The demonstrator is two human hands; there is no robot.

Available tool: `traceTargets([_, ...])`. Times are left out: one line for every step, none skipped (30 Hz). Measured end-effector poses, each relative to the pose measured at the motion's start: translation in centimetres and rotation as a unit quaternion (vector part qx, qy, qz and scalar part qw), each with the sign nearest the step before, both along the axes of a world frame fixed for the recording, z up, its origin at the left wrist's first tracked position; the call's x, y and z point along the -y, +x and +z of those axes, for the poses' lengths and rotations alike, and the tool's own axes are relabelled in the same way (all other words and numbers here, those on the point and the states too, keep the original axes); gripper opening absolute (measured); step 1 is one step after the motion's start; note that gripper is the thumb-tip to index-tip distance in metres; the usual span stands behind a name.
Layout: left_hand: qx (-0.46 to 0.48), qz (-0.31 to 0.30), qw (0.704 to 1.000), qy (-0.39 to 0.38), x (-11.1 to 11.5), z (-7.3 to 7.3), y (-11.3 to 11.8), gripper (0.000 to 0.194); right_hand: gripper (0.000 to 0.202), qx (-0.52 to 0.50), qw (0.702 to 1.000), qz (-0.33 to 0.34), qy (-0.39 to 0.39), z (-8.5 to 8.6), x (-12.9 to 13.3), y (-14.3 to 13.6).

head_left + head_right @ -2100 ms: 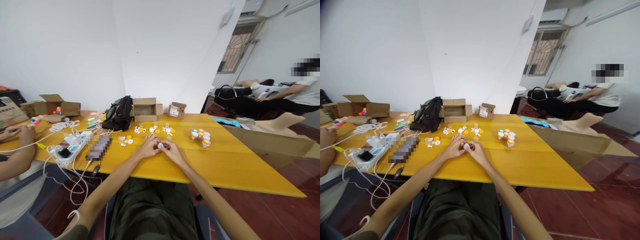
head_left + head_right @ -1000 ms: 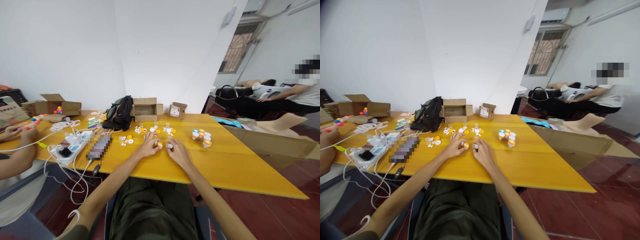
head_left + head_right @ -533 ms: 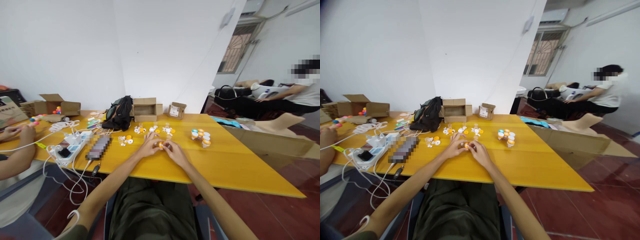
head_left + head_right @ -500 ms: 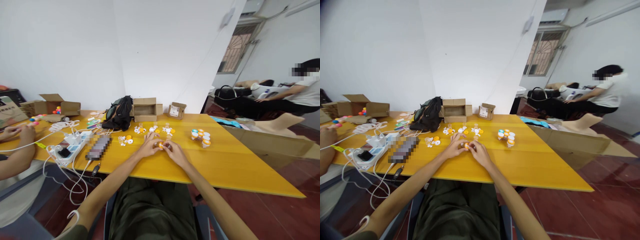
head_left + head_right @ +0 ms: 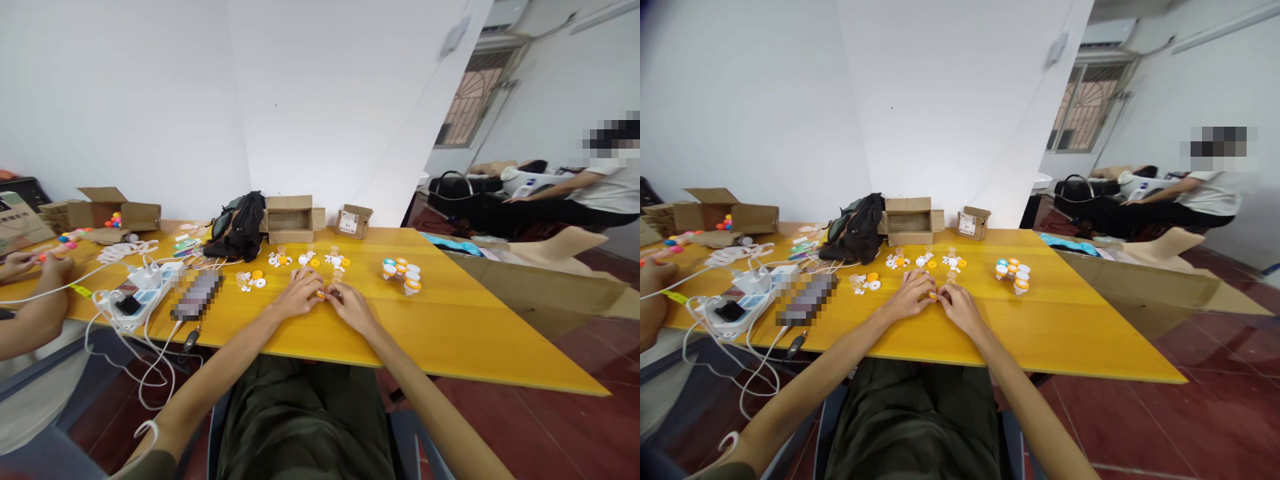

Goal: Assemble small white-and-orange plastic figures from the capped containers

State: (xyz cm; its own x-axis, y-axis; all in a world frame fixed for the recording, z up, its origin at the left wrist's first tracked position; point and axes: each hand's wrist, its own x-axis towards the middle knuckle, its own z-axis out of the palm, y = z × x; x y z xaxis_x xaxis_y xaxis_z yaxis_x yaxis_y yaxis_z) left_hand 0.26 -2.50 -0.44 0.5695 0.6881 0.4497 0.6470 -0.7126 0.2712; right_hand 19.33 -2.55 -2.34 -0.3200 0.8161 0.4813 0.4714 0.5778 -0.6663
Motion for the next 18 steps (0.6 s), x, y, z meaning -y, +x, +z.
traceTargets([0.001,-0.002,1.0,-0.002,-0.02,-0.03,0.01,0.012,0.013,0.004,1.0,-0.002,0.005,0.0,0.01,0.0])
traceTargets([0.003,-0.004,1.0,-0.004,-0.02,-0.05,0.02,0.011,0.013,0.008,1.0,-0.002,0.009,-0.01,0.03,-0.01])
traceTargets([0.004,-0.006,1.0,-0.006,-0.02,-0.06,0.03,0.011,0.013,0.011,1.0,-0.001,0.013,-0.01,0.04,-0.01])
traceTargets([0.003,-0.006,1.0,-0.007,-0.01,-0.06,0.05,0.01,0.014,0.013,1.0,0.0,0.015,-0.02,0.05,-0.01])
traceTargets([0.002,-0.005,1.0,-0.008,-0.01,-0.06,0.07,0.01,0.014,0.015,1.0,0.002,0.017,-0.03,0.05,-0.02])
traceTargets([0.001,-0.004,1.0,-0.008,-0.01,-0.05,0.08,0.009,0.014,0.015,1.0,0.003,0.018,-0.04,0.05,-0.02])
traceTargets([0.0,-0.004,1.0,-0.007,-0.03,-0.05,0.09,0.009,0.014,0.014,1.0,0.004,0.018,-0.05,0.04,-0.02])
traceTargets([0.0,-0.005,1.0,-0.004,-0.06,-0.07,0.1,0.008,0.014,0.013,1.0,0.005,0.017,-0.07,0.03,-0.02])
traceTargets([0.001,-0.008,1.0,0.0,-0.09,-0.09,0.1,0.008,0.014,0.011,1.0,0.007,0.016,-0.1,0.0,-0.01])
traceTargets([0.002,-0.011,1.0,0.005,-0.14,-0.14,0.09,0.008,0.014,0.009,1.0,0.009,0.015,-0.14,-0.03,0.0])
traceTargets([0.003,-0.014,1.0,0.01,-0.2,-0.19,0.08,0.008,0.014,0.006,1.0,0.011,0.015,-0.18,-0.07,0.01])
traceTargets([0.004,-0.017,1.0,0.015,-0.26,-0.26,0.07,0.008,0.014,0.003,1.0,0.014,0.016,-0.22,-0.11,0.02])
traceTargets([0.006,-0.019,1.0,0.02,-0.31,-0.34,0.06,0.008,0.014,0.0,1.0,0.018,0.018,-0.27,-0.16,0.04])
traceTargets([0.006,-0.021,0.999,0.025,-0.36,-0.41,0.05,0.009,0.013,-0.003,1.0,0.021,0.021,-0.31,-0.21,0.05])
traceTargets([0.006,-0.022,0.999,0.029,-0.4,-0.48,0.04,0.009,0.013,-0.006,0.999,0.024,0.023,-0.36,-0.25,0.07])
traceTargets([0.005,-0.023,0.999,0.034,-0.43,-0.53,0.03,0.009,0.013,-0.008,0.999,0.026,0.025,-0.4,-0.29,0.08])
traceTargets([0.004,-0.024,0.999,0.038,-0.45,-0.58,0.02,0.009,0.013,-0.01,0.999,0.028,0.026,-0.45,-0.32,0.09])
traceTargets([0.001,-0.023,0.999,0.042,-0.46,-0.61,0.02,0.009,0.013,-0.012,0.999,0.029,0.027,-0.49,-0.35,0.1])
